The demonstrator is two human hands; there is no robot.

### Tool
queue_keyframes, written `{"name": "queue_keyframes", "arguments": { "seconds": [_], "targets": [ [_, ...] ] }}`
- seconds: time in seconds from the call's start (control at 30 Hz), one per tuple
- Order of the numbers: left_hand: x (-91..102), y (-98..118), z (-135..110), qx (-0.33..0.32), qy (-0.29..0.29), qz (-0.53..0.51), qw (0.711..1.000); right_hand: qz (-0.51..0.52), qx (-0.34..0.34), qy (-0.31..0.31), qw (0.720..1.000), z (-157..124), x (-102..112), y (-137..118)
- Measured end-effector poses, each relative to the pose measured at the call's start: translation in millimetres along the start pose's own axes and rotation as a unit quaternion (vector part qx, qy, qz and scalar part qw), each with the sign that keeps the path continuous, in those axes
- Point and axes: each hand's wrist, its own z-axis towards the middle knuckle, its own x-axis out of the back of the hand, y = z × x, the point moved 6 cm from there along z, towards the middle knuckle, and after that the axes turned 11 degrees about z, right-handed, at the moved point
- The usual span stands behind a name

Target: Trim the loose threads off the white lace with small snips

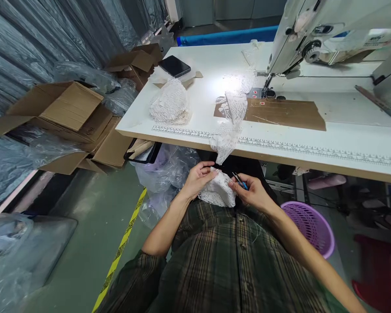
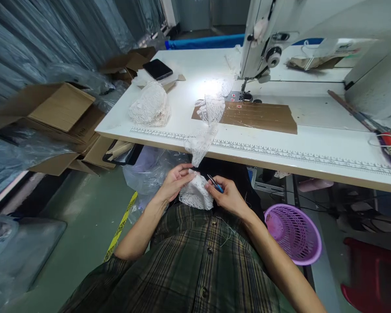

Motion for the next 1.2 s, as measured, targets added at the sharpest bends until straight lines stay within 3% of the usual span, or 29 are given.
{"name": "queue_keyframes", "arguments": {
  "seconds": [0.13,0.4,0.67,0.93,1.2],
  "targets": [
    [-4.9,-0.3,3.9,-0.009,-0.003,-0.005,1.000,-0.002,-0.001,0.003,1.000,0.8,1.8,1.2],
    [0.5,-5.5,15.3,-0.015,0.090,-0.034,0.995,-0.003,-0.012,0.002,1.000,4.1,3.3,11.8],
    [3.0,-13.5,12.4,0.014,0.078,-0.071,0.994,-0.005,-0.017,0.015,1.000,8.1,7.4,19.7],
    [4.3,-7.0,7.6,-0.060,0.040,0.030,0.997,-0.032,-0.001,0.035,0.999,12.2,19.1,22.2],
    [-0.2,1.7,4.9,-0.087,0.041,0.048,0.994,-0.049,0.035,0.059,0.996,11.5,29.2,13.0]
  ]
}}
